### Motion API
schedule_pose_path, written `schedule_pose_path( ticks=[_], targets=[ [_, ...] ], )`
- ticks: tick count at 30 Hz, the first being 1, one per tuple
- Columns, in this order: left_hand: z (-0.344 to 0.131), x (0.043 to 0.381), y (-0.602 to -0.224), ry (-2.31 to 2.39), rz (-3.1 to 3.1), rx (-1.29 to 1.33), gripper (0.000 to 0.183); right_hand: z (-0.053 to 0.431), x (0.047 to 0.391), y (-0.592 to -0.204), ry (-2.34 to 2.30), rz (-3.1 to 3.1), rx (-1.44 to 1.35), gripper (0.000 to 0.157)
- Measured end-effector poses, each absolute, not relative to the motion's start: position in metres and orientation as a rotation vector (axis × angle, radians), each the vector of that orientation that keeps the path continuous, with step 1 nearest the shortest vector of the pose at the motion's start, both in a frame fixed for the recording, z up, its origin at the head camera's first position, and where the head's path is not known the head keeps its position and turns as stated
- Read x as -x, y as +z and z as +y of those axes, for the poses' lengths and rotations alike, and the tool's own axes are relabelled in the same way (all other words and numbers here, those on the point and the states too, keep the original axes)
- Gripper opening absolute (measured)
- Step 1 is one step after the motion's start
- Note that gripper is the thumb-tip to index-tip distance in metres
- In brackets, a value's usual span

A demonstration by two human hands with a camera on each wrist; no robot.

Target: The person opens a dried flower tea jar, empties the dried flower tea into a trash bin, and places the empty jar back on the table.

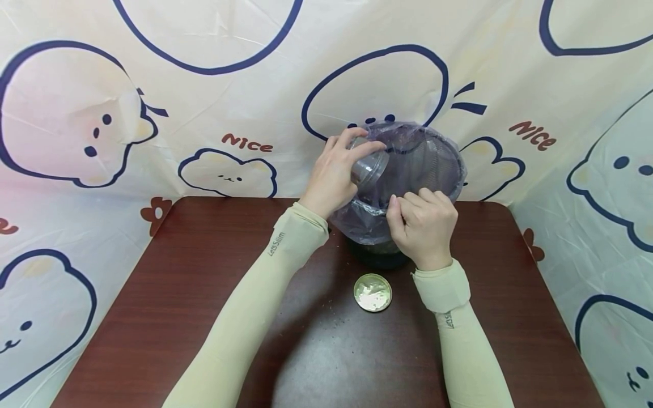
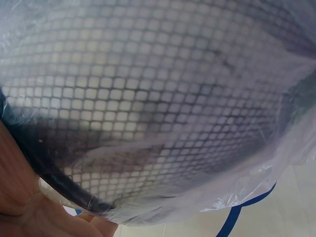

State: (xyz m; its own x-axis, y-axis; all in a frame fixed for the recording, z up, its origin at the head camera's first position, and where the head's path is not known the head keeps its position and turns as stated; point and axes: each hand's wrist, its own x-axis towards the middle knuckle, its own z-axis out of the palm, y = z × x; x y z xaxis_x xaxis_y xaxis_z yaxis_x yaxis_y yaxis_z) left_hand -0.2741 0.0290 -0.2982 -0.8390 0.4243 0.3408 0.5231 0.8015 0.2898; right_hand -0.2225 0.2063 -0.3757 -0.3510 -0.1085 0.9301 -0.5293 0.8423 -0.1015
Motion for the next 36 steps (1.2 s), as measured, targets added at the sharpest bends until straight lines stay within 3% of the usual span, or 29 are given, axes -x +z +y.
schedule_pose_path(
  ticks=[36],
  targets=[
    [0.0309, 0.2704, -0.2971, -0.369, -2.626, 0.850, 0.075, 0.2056, 0.2225, -0.3755, 0.467, -1.912, -0.469, 0.058]
  ],
)
